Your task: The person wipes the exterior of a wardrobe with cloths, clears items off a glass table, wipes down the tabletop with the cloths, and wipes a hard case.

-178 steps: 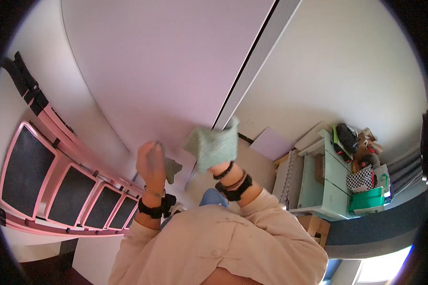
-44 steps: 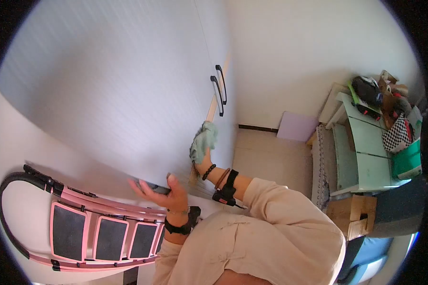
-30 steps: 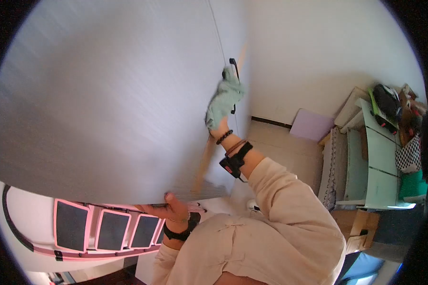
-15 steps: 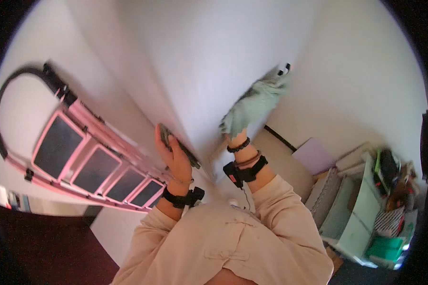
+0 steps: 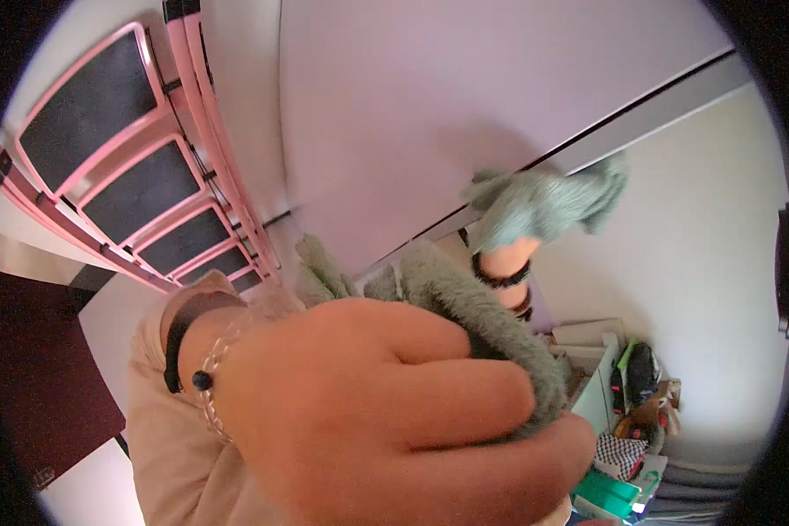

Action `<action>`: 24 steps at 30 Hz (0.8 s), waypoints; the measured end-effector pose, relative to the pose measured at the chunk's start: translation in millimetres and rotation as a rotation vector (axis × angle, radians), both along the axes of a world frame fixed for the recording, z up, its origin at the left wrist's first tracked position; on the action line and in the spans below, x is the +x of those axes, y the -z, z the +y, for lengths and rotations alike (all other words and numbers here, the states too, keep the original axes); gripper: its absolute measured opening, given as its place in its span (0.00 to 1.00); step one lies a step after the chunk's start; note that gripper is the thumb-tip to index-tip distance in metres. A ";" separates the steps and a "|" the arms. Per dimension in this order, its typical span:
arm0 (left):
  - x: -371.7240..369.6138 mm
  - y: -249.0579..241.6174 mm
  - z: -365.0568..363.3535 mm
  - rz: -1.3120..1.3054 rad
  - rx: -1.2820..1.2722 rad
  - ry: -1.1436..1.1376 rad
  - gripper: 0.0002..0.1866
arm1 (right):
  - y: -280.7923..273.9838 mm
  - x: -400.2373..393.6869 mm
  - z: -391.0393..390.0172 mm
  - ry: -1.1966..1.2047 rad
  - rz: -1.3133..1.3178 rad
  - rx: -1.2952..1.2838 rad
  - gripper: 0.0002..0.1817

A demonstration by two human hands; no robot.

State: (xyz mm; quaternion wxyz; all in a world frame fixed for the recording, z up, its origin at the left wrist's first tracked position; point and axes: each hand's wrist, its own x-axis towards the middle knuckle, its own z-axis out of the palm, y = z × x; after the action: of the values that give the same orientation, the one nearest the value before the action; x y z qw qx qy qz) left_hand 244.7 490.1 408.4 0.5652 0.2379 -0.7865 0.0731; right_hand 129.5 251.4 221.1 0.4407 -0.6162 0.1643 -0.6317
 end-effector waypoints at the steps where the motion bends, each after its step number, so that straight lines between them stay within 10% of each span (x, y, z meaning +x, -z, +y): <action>1: -1.8 2.0 -3.1 -0.016 -0.078 -0.003 0.17 | -16.8 1.7 3.6 0.056 0.041 -0.084 0.21; 5: -17.7 16.7 0.2 0.342 -0.480 -0.178 0.21 | 9.2 14.4 17.0 0.204 0.235 -0.233 0.21; 8: 11.3 17.8 40.9 0.420 0.034 -0.177 0.06 | 85.5 23.2 43.0 0.221 0.435 -0.224 0.20; 11: 55.5 29.4 71.4 0.084 0.296 0.097 0.21 | 147.4 26.0 79.2 0.139 0.603 -0.116 0.20; 14: 79.9 63.7 82.0 0.579 0.637 0.226 0.11 | 159.2 3.0 55.9 0.069 0.546 0.008 0.19; 17: 102.6 92.3 46.1 0.256 0.158 -0.466 0.13 | 143.2 -39.8 -26.3 0.050 0.211 0.049 0.24; 21: 125.0 147.4 44.1 0.613 0.439 -0.444 0.12 | -54.7 -3.2 38.9 0.149 0.246 -0.144 0.14; 24: 132.3 177.7 47.7 0.793 0.542 -0.455 0.13 | -64.4 24.2 50.9 0.292 0.076 -0.224 0.18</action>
State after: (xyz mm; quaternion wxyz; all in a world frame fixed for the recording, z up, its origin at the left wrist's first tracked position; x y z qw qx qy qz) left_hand 377.0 537.8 230.7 0.7074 0.5493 -0.4316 -0.1074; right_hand 153.7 302.3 285.5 0.2664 -0.6542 0.1973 -0.6797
